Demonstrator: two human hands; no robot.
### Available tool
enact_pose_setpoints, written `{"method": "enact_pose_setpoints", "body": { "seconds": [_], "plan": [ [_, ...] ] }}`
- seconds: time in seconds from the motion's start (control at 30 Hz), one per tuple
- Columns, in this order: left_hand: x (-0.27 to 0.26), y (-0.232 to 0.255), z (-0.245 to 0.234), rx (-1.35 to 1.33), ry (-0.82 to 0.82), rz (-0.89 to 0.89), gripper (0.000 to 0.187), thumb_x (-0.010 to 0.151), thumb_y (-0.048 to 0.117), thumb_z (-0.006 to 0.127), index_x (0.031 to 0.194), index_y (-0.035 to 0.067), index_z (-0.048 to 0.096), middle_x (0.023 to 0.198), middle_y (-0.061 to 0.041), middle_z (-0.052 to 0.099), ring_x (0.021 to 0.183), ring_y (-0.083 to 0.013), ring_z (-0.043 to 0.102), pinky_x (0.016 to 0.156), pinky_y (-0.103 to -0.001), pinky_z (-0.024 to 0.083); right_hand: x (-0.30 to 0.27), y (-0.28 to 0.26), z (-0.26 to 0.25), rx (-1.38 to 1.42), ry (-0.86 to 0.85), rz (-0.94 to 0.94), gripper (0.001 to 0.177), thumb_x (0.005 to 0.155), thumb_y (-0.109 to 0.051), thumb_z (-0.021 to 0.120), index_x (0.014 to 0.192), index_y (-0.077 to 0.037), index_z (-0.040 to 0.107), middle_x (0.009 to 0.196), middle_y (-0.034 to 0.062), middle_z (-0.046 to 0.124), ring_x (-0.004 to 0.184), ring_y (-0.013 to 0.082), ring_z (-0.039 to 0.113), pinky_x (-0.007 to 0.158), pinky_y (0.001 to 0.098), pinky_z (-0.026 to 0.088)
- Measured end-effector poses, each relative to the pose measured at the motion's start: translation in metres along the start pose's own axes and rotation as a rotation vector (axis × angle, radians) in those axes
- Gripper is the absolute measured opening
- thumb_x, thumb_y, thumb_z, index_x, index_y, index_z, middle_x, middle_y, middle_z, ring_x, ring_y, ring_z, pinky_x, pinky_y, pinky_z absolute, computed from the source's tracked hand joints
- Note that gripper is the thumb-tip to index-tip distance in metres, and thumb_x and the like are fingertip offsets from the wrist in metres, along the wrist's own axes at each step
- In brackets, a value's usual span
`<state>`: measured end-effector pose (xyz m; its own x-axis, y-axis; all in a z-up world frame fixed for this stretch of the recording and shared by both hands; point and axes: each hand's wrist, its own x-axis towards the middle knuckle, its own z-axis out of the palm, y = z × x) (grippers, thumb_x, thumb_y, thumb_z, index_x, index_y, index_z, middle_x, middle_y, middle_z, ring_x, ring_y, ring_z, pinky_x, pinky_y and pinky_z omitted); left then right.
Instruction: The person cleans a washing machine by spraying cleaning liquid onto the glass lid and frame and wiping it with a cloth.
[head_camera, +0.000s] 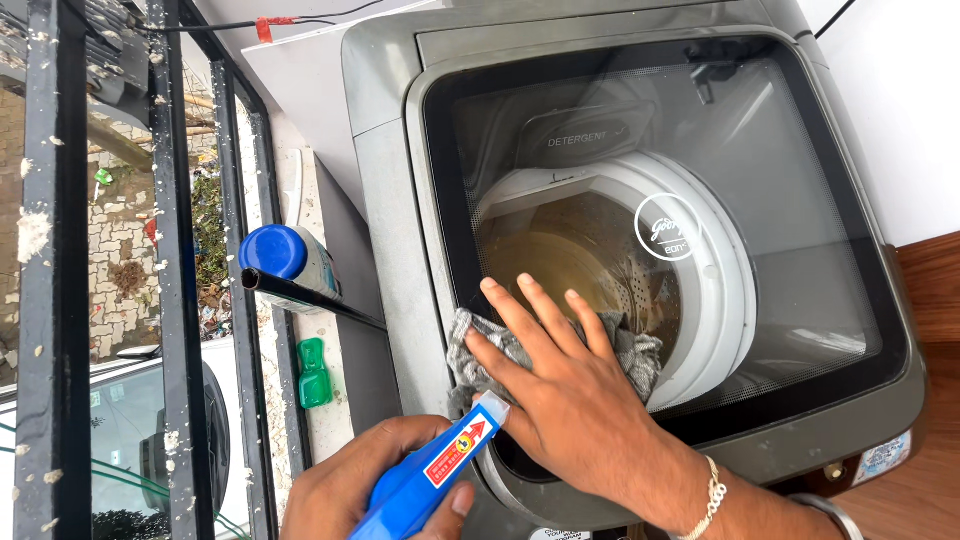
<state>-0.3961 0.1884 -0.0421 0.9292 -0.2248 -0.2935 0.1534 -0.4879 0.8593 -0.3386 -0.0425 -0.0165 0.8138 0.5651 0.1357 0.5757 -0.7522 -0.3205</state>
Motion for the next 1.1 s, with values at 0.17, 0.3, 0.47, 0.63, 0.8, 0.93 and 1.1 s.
{"method": "enact_pose_setpoints", "body": {
  "seconds": [0.17, 0.3, 0.47, 0.63, 0.8, 0.93, 1.1],
  "plan": [
    [0.003, 0.000, 0.004, -0.021, -0.025, -0.024, 0.041, 0.078, 0.036, 0.085, 0.114, 0.018, 0.080, 0.095, -0.002, 0.081, 0.094, -0.0170, 0.079, 0.089, -0.035, 0.062, 0.026, 0.010, 0.001, -0.032, -0.013, -0.014, 0.052, 0.095, -0.036, 0.062, 0.137, -0.004, 0.061, 0.162, 0.0161, 0.034, 0.149, 0.0426, 0.028, 0.115, 0.0652, 0.020],
    [0.002, -0.003, 0.005, -0.048, -0.025, -0.041, 0.041, 0.079, 0.035, 0.085, 0.115, 0.018, 0.079, 0.094, -0.001, 0.081, 0.094, -0.0160, 0.079, 0.089, -0.033, 0.061, 0.047, 0.022, 0.003, -0.055, -0.003, -0.013, 0.052, 0.100, -0.037, 0.056, 0.139, -0.003, 0.060, 0.162, 0.0149, 0.037, 0.149, 0.0424, 0.028, 0.115, 0.0657, 0.019],
    [-0.002, -0.006, 0.000, -0.080, 0.104, 0.089, 0.043, 0.079, 0.036, 0.087, 0.116, 0.014, 0.077, 0.092, -0.002, 0.079, 0.091, -0.0151, 0.079, 0.086, -0.030, 0.061, 0.083, 0.039, 0.006, -0.091, 0.052, 0.040, 0.052, 0.102, -0.038, 0.053, 0.141, -0.004, 0.058, 0.161, 0.0133, 0.039, 0.148, 0.0408, 0.031, 0.116, 0.0649, 0.021],
    [0.000, -0.008, -0.010, -0.133, 0.189, -0.131, 0.051, 0.077, 0.036, 0.092, 0.120, 0.011, 0.078, 0.085, -0.005, 0.078, 0.081, -0.0140, 0.074, 0.076, -0.027, 0.060, 0.126, 0.064, 0.010, -0.132, 0.109, 0.059, 0.051, 0.103, -0.039, 0.053, 0.142, -0.007, 0.059, 0.158, 0.0126, 0.044, 0.146, 0.0384, 0.035, 0.116, 0.0641, 0.022],
    [0.016, -0.001, -0.011, -0.281, 0.324, -0.191, 0.045, 0.079, 0.028, 0.086, 0.118, 0.008, 0.075, 0.074, -0.007, 0.077, 0.069, -0.0112, 0.074, 0.065, -0.026, 0.056, 0.159, 0.085, 0.014, -0.117, 0.177, 0.069, 0.050, 0.102, -0.039, 0.055, 0.141, -0.007, 0.061, 0.155, 0.0119, 0.049, 0.145, 0.0365, 0.039, 0.117, 0.0620, 0.024],
    [0.018, -0.003, -0.013, -0.419, 0.457, -0.155, 0.035, 0.080, 0.021, 0.080, 0.110, 0.003, 0.077, 0.076, -0.008, 0.077, 0.069, -0.0110, 0.073, 0.067, -0.025, 0.055, 0.166, 0.091, 0.017, -0.122, 0.230, 0.037, 0.049, 0.103, -0.038, 0.057, 0.139, -0.006, 0.063, 0.155, 0.0117, 0.051, 0.145, 0.0369, 0.041, 0.117, 0.0615, 0.025],
    [0.020, -0.038, -0.018, -0.429, 0.644, -0.087, 0.040, 0.086, 0.023, 0.078, 0.121, 0.004, 0.074, 0.089, -0.006, 0.074, 0.077, -0.0093, 0.064, 0.069, -0.024, 0.050, 0.161, 0.093, 0.019, -0.112, 0.245, 0.016, 0.049, 0.105, -0.037, 0.056, 0.141, -0.005, 0.063, 0.157, 0.0115, 0.051, 0.147, 0.0373, 0.040, 0.119, 0.0611, 0.026]
  ]
}}
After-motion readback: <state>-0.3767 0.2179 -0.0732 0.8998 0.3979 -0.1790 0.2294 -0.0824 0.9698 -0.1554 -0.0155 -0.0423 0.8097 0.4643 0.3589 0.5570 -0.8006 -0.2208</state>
